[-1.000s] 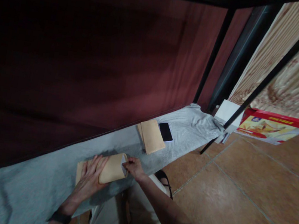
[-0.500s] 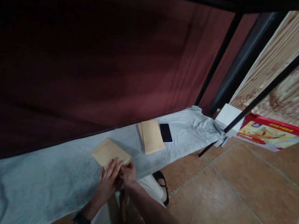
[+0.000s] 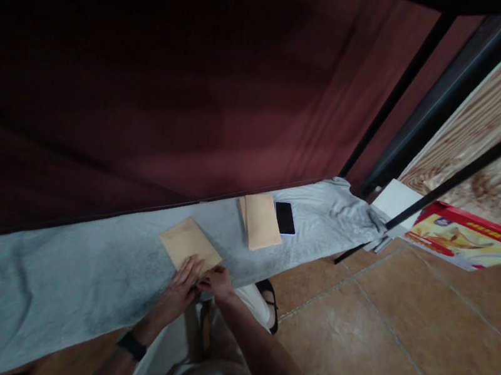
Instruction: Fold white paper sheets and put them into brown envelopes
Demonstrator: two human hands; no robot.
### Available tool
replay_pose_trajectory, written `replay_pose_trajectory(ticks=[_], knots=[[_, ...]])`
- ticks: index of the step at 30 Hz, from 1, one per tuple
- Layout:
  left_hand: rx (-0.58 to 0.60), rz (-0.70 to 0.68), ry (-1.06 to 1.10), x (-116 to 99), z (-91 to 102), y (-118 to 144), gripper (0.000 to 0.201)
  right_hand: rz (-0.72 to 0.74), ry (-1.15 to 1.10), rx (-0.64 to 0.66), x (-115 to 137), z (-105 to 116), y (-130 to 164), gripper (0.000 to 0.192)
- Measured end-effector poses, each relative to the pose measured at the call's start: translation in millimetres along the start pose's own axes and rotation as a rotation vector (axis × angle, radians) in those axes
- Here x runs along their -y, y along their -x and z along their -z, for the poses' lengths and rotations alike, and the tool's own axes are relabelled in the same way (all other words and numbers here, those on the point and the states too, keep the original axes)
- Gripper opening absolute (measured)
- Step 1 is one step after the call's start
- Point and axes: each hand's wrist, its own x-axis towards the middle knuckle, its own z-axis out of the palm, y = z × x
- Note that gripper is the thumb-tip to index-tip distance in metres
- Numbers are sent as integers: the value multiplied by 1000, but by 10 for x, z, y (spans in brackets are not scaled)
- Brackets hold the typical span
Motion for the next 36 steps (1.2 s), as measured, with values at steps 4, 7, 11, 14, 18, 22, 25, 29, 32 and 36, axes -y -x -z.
replay_pose_trajectory(ticks=[4,7,11,14,18,22,25,29,32,36], knots=[[43,29,-51,-5,16,52,59,-30,178,-17,32,86,99,24],[11,61,-99,-42,23,100,52,16,353,-37,38,200,155,22],[-61,90,-110,-106,36,150,47,225,591,-85,51,356,224,12],[-104,124,-62,-145,33,158,44,395,741,-70,69,403,235,21],[-184,198,-9,-180,-34,136,43,691,1220,-134,115,360,154,23],[-264,244,-3,-197,-141,119,46,878,1446,-61,138,276,119,27],[-282,239,-37,-205,-191,131,53,1014,1471,148,56,242,180,38],[-247,229,-112,-219,-199,195,61,1026,1547,149,-87,299,220,53],[-259,241,-154,-248,-189,205,67,986,1578,59,-87,391,165,54],[-321,224,-132,-324,-171,-75,65,946,1640,62,-22,467,89,56]])
